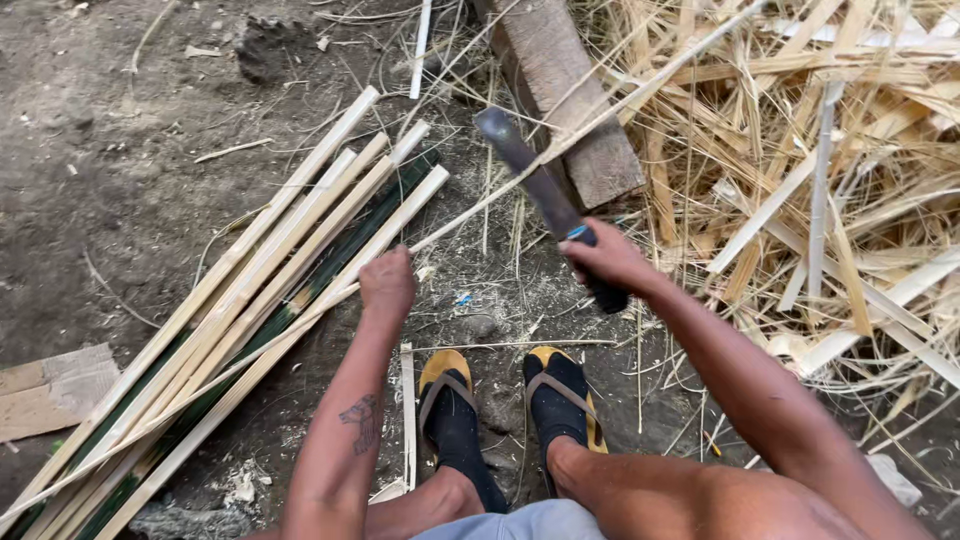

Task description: The person uses a machete to shave thin strips from bamboo poles, repeatedly drawing the blade along the length of each pole to remove the outer layer. The person handles multiple bamboo poles one at a time, placing finished pieces aside.

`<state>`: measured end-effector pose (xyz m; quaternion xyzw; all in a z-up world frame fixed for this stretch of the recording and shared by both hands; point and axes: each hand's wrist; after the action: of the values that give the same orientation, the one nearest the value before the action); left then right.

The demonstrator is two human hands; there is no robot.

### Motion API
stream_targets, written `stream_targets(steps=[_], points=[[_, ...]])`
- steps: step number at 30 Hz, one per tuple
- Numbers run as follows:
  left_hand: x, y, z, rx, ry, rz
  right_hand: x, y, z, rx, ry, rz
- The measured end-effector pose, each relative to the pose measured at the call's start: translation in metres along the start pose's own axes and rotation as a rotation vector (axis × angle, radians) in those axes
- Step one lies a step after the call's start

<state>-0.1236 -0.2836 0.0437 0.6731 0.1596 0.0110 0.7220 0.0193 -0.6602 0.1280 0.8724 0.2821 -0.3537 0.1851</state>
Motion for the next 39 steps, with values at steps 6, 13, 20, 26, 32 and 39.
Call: stream_targets(steps=[6,13,20,26,32,39], points=[[-0.013,0.03,-0.023,-0.128,0.071,-0.044,0.0,-0.031,0.003,-0.12,0.075,0.084],[-0.075,0.024,-0.174,0.006,0.41,-0.269,0.002,-0.01,0.004,0.123,0.107,0.047],[-0.078,-0.006,-0.137,0.022,0.354,-0.18,0.014,0.012,-0.004,0.354,0.062,0.317],[-0.043,-0.017,-0.067,-0.09,0.082,0.196,0.009,-0.015,-0.003,-0.082,0.091,0.045],[-0.047,-0.005,-0.055,-0.174,0.131,0.086,0.003,-0.002,-0.008,0.385,0.118,0.326],[-0.005,0.006,0.037,-0.244,0.074,0.058,-0.006,-0.059,0.006,0.076,0.134,0.04]])
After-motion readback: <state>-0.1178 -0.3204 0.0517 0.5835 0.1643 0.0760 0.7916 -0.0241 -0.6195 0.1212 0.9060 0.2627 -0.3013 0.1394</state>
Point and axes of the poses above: each hand's wrist, its own x-axis towards the middle knuckle, its own y-axis out of the back of the hand, z = x × y, and after that the axes turned 2 degrees about y, right-handed
